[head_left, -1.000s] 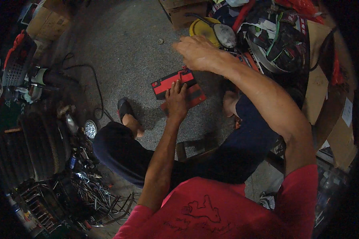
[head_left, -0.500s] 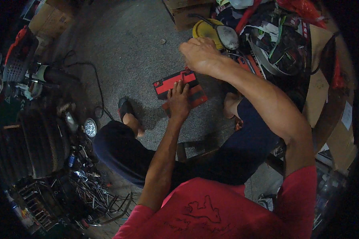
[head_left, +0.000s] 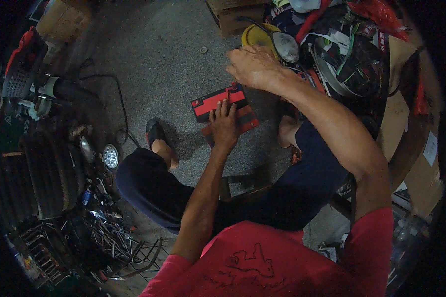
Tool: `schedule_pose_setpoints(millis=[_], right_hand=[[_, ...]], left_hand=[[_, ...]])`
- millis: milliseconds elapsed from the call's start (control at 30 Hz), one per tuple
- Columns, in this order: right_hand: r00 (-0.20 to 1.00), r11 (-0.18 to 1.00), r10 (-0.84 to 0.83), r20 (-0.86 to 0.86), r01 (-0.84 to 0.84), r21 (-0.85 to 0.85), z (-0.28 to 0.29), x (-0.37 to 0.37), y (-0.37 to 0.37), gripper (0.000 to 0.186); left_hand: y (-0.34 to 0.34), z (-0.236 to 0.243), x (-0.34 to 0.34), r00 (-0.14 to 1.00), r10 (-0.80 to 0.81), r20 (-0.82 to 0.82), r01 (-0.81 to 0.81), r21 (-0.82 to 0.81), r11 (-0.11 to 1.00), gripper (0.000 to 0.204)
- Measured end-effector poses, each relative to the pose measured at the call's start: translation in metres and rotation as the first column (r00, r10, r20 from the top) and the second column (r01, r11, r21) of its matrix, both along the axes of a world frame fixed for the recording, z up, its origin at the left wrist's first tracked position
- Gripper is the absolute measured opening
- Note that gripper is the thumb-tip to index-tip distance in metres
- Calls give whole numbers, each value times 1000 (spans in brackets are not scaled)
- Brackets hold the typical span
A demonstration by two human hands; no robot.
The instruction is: The person sits on the floor and uses a screwdriver to tighten screws on two red and black batteries placed side by side. The person repeatedly adjusts the screwdriver and repositions the batteries while working.
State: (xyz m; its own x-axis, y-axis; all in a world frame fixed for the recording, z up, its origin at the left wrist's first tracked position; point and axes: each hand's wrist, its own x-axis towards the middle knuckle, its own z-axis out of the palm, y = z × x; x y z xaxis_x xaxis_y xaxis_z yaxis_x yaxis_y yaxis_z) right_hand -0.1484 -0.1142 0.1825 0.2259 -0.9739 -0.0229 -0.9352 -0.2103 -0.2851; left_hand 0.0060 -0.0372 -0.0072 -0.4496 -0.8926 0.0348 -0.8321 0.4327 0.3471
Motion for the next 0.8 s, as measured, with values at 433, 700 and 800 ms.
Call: schedule_pose_setpoints(millis=[433,700,800], right_hand=[[997,996,68,-21,-69,-49,-4,-2,0,20],[995,999,30,-99,-33,-34,-4,0,-1,21],[995,997,43,-89,-49,-58,-4,0,2,20]], left_hand=[[2,6,-3,1000,7,-22,-6,13,1000,47],[3,10,0,997,-3,-81,8,63,998,48],[4,12,0,999,-1,-38,4,73,997,49]])
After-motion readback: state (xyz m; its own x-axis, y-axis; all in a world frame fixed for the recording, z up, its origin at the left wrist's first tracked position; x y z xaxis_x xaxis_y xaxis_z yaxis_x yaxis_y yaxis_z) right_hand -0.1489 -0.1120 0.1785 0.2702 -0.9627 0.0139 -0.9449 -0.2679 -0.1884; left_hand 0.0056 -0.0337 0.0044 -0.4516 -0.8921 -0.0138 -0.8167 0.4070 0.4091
